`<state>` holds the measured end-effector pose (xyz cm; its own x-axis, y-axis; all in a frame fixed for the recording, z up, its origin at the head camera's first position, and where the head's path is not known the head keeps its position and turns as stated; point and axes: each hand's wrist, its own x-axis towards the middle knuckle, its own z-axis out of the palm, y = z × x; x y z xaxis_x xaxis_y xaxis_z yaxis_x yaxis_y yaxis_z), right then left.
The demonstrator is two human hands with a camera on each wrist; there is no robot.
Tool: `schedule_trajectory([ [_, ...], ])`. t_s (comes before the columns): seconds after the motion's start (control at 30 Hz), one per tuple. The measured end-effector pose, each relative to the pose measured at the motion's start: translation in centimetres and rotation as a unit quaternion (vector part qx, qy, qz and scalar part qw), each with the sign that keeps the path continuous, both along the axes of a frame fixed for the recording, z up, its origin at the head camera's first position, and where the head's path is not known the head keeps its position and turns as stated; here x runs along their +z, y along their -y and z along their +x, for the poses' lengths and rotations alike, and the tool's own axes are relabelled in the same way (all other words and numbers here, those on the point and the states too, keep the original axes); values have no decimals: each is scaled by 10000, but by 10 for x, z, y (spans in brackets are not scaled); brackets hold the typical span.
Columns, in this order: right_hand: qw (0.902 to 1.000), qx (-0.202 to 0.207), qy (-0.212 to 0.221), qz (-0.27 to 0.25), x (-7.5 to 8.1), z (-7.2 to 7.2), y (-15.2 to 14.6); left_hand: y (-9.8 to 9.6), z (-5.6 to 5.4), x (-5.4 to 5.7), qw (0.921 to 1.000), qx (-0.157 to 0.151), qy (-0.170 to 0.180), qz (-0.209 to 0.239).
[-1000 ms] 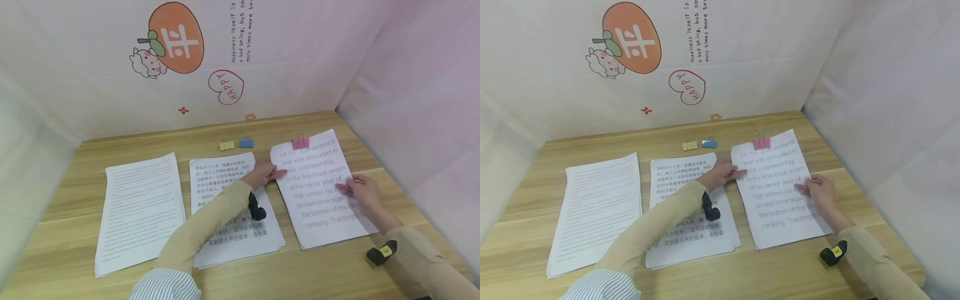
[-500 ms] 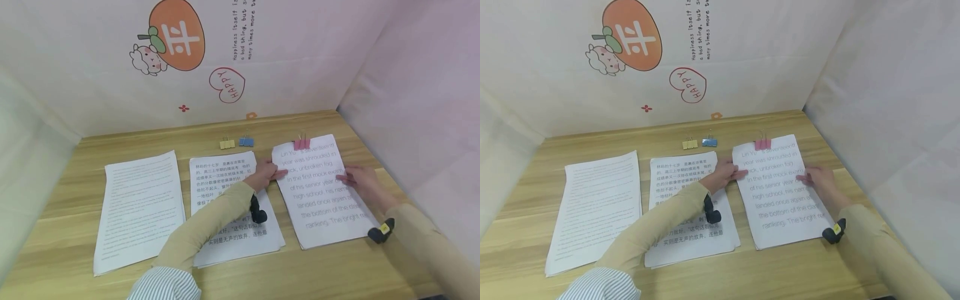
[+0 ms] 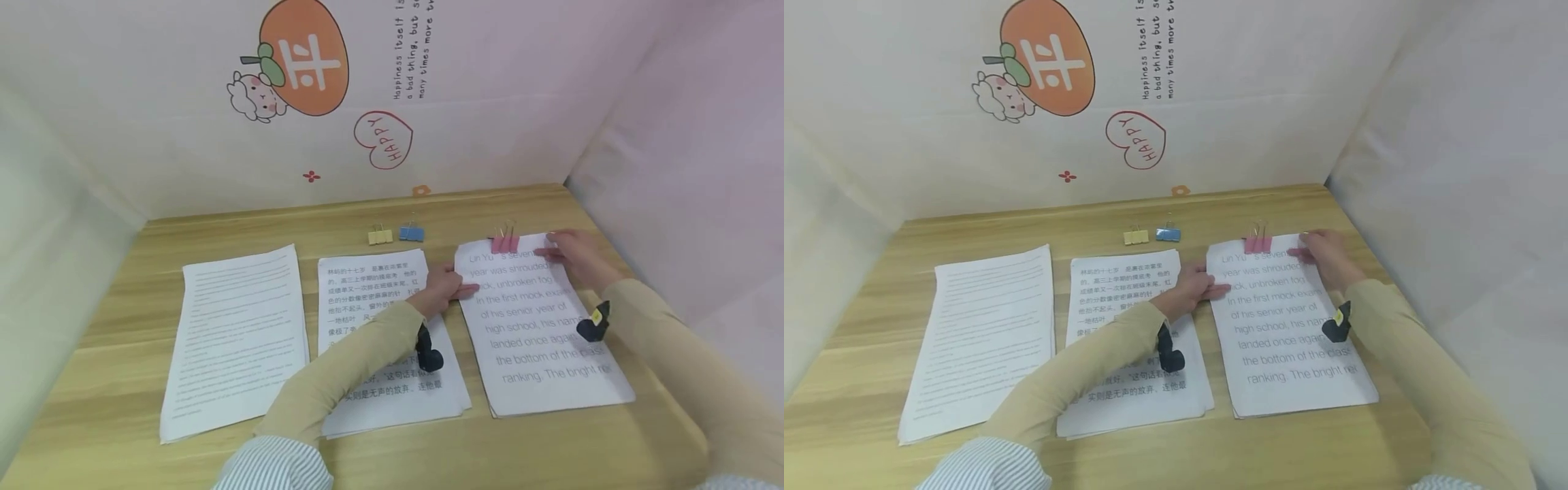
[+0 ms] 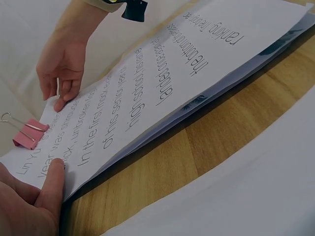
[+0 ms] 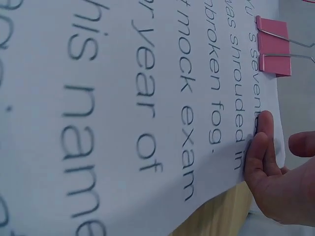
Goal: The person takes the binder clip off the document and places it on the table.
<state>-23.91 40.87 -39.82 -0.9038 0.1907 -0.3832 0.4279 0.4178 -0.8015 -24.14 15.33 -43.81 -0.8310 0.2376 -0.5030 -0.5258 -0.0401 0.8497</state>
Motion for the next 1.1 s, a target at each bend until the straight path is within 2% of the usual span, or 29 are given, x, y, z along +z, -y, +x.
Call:
schedule_trajectory([
  [0.07,9999,-61,-129,-42,1,-7,8,0,-1,-1,10000,14,-3,-32],
  [0.23,9980,2,-531,344,6,-19,22,-1,-1,-1,9999,2,-12,-156],
  [0.37,9950,456,-743,486,8,-28,29,-1,-1,-2,9998,29,-13,-178],
  [0.47,9927,755,-738,575,9,-35,30,-2,-2,-4,9999,23,-43,-125],
  [0.67,9866,1104,-774,919,9,-44,31,-4,-2,-9,9996,60,-158,-207],
  [0.87,9847,1512,-704,506,11,-50,35,-3,2,-5,9991,28,-255,-340],
  [0.97,9822,1759,-525,391,13,-52,32,-2,3,-3,9993,61,-251,-286],
  [1.1,9806,1945,-247,-52,13,-55,24,-2,3,-2,9994,112,-217,-225],
])
